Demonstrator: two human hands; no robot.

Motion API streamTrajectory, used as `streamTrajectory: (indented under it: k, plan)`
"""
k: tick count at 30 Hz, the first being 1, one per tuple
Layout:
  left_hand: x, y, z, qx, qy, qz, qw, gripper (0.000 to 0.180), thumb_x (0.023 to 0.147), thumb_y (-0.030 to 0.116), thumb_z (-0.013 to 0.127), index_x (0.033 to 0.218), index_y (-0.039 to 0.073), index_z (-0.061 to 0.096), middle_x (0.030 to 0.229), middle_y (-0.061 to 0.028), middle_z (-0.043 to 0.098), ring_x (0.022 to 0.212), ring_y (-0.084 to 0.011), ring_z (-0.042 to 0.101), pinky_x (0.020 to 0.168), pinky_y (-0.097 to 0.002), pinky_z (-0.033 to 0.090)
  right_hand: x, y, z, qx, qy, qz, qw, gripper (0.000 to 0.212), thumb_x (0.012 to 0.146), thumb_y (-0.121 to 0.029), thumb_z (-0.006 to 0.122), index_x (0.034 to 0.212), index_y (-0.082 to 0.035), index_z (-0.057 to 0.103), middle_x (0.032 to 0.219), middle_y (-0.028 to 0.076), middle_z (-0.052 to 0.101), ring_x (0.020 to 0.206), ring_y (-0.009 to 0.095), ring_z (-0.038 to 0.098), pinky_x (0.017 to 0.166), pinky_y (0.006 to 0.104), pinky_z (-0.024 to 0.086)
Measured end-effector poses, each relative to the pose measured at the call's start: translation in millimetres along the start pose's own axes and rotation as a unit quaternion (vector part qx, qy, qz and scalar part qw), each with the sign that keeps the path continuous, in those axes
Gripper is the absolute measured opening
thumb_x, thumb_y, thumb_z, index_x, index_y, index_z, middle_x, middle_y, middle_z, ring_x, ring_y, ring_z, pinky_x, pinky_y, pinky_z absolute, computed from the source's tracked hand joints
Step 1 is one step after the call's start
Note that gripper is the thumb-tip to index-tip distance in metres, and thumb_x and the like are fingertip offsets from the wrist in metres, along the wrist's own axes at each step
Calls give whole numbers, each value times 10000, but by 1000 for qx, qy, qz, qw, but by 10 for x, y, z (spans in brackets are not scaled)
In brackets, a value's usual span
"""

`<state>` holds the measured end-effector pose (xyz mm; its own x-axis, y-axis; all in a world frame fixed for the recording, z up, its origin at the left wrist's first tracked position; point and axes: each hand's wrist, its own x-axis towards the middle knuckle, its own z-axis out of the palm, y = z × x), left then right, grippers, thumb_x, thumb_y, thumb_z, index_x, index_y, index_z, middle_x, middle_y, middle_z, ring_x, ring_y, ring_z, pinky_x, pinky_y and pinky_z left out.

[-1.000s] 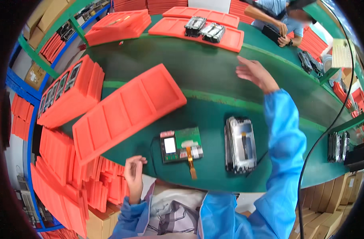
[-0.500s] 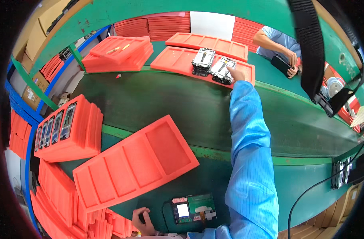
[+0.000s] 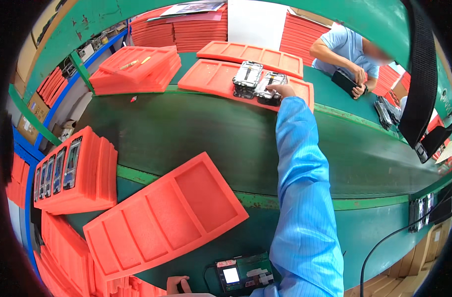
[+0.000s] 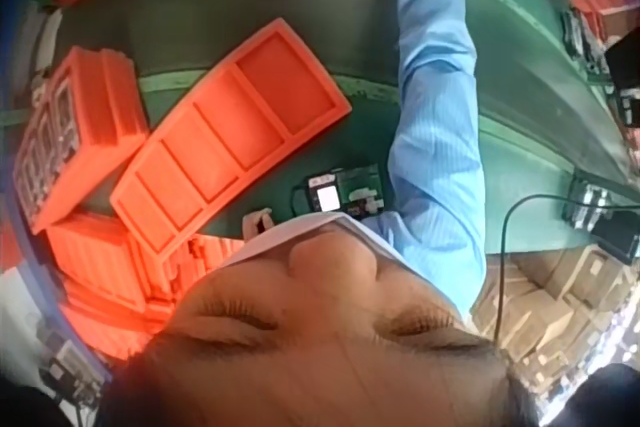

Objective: The person tests phone screens by connecting their ribbon cables to a testing device and pressing the screen, then places the tested screens into slots in a foam tray. The person then stacks the filled foam tray, positions a new tray, and gathers another batch of phone screens.

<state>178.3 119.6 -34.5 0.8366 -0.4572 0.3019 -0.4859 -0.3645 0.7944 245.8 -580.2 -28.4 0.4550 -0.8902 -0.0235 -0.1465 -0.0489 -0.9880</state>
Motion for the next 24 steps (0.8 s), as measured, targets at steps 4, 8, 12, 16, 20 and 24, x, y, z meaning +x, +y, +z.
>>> streamTrajectory:
  k: [4,8,12,16,20,24]
  plan:
    - [28,-10,15,14,5,4,1000,87,937,26,568,915,-5,646,853,-129,620,739,-217,585,667,-281,481,88,-10,197,143,0,46,989,322,735,-184,755,968,14,656,849,91,686,667,208,680,633,332,573]
    - [3,-1,-3,10,8,12,1000,86,936,20,565,925,-3,647,858,-131,622,738,-216,584,671,-277,480,394,222,30,195,-5,101,976,334,805,-179,697,1069,8,610,923,116,692,734,237,695,701,358,595]
    - [-81,-72,31,7,5,13,1000,88,935,14,562,934,-1,648,862,-132,624,738,-215,583,675,-273,479,153,289,-81,261,-34,81,961,278,868,-151,625,1095,6,597,929,117,689,778,232,695,708,351,592]
    - [-179,-178,170,-30,27,-14,999,136,936,19,495,820,-18,556,757,-100,594,702,-189,568,698,-298,473,-215,44,-627,265,-7,7,964,270,888,-146,609,1096,25,618,984,114,692,808,208,689,727,340,583]
    - [-176,-140,35,-34,81,20,996,119,964,7,438,942,-20,551,868,-105,562,800,-212,530,765,-315,442,-1277,-829,-770,143,-87,45,985,147,887,-192,658,954,-63,636,859,6,675,728,113,660,671,257,552]
    - [-286,101,99,-104,131,120,979,154,964,103,488,975,-38,546,931,-135,559,853,-229,535,777,-352,449,-2491,-984,-1721,57,-74,84,992,335,876,-354,666,1081,-90,637,944,-3,689,781,135,680,757,297,557]
